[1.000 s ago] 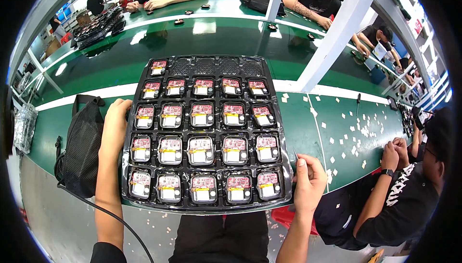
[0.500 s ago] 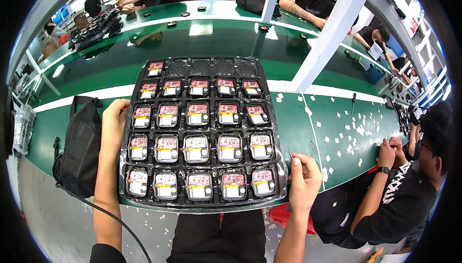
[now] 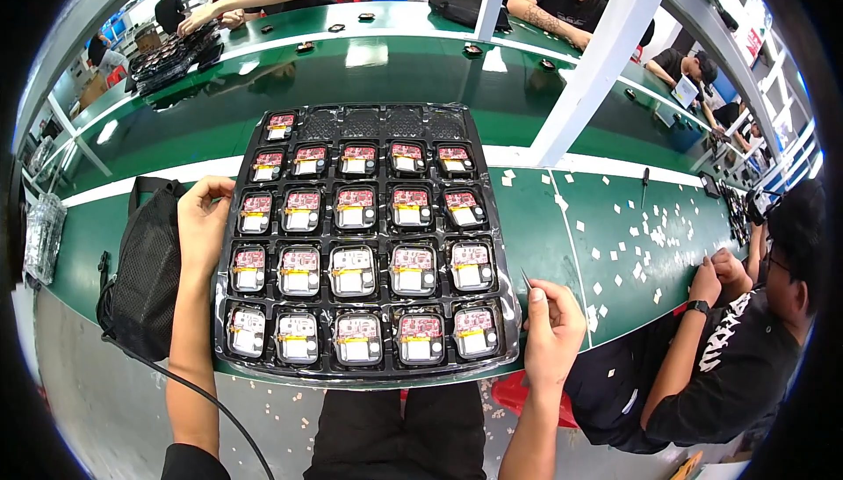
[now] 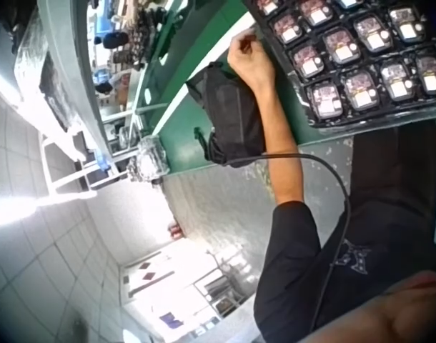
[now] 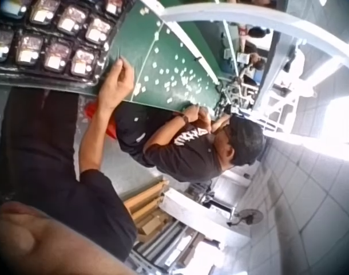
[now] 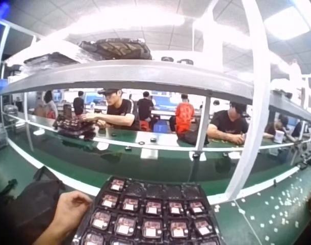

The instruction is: The recorder is seen assembling small electronic components into a tray at a factory workbench.

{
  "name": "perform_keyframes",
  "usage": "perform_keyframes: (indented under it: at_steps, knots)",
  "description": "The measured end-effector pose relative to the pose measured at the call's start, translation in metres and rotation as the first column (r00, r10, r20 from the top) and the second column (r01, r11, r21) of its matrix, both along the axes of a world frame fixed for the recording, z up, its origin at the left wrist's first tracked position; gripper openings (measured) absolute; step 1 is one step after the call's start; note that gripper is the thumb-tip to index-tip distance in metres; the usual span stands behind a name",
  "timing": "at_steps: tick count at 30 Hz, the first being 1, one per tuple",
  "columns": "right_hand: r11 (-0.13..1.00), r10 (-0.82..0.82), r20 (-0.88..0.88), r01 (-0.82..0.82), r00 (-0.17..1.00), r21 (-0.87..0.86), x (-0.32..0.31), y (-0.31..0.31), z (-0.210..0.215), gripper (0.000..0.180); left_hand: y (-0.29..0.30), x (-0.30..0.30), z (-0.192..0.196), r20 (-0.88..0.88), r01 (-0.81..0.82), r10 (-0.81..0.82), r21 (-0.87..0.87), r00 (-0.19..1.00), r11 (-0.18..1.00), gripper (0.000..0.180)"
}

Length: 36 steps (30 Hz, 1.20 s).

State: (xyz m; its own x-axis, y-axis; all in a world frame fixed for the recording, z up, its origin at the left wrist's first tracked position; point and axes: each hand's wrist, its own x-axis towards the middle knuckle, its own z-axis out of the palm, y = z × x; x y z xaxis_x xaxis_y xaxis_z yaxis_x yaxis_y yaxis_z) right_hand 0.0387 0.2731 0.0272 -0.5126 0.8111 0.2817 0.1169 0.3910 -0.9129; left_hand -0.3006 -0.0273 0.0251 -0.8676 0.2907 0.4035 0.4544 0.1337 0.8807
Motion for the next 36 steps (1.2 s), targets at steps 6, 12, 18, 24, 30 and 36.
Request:
perform_keyframes:
  at_steps: [6, 12, 18, 24, 30, 36]
  knots:
    - [1.0, -0.016, -0.019, 0.017, 1.0, 0.016, 0.0, 0.002, -0.005, 0.014, 0.002, -0.002, -0.005, 0.053, -0.006, 0.004, 0.029, 0.999, 1.0, 0.016]
    - [1.0, -0.008, -0.006, 0.008, 1.0, -0.012, 0.002, 0.0, -0.001, 0.014, 0.002, 0.001, -0.003, 0.044, -0.013, 0.011, 0.04, 0.999, 0.999, 0.015]
    - [1.0, -0.008, 0.009, 0.008, 1.0, 0.011, 0.0, 0.001, -0.002, 0.014, 0.0, -0.002, -0.002, 0.043, -0.01, 0.007, 0.077, 0.999, 0.997, 0.016]
    - [1.0, -0.005, -0.022, 0.005, 1.0, 0.019, 0.0, 0.003, -0.009, 0.015, -0.001, -0.004, -0.008, 0.068, -0.015, 0.009, 0.09, 0.998, 0.996, 0.018]
    - [0.99, -0.062, -0.002, 0.062, 0.998, 0.125, 0.0, 0.004, -0.012, 0.013, -0.001, -0.006, -0.009, 0.022, -0.056, 0.055, 0.011, 0.998, 0.998, 0.02]
    - [0.889, -0.164, 0.182, 0.065, 0.969, 0.453, -0.005, -0.006, -0.002, 0.019, -0.01, 0.001, 0.01, -0.253, -0.326, 0.264, -0.244, 0.931, 0.913, 0.022]
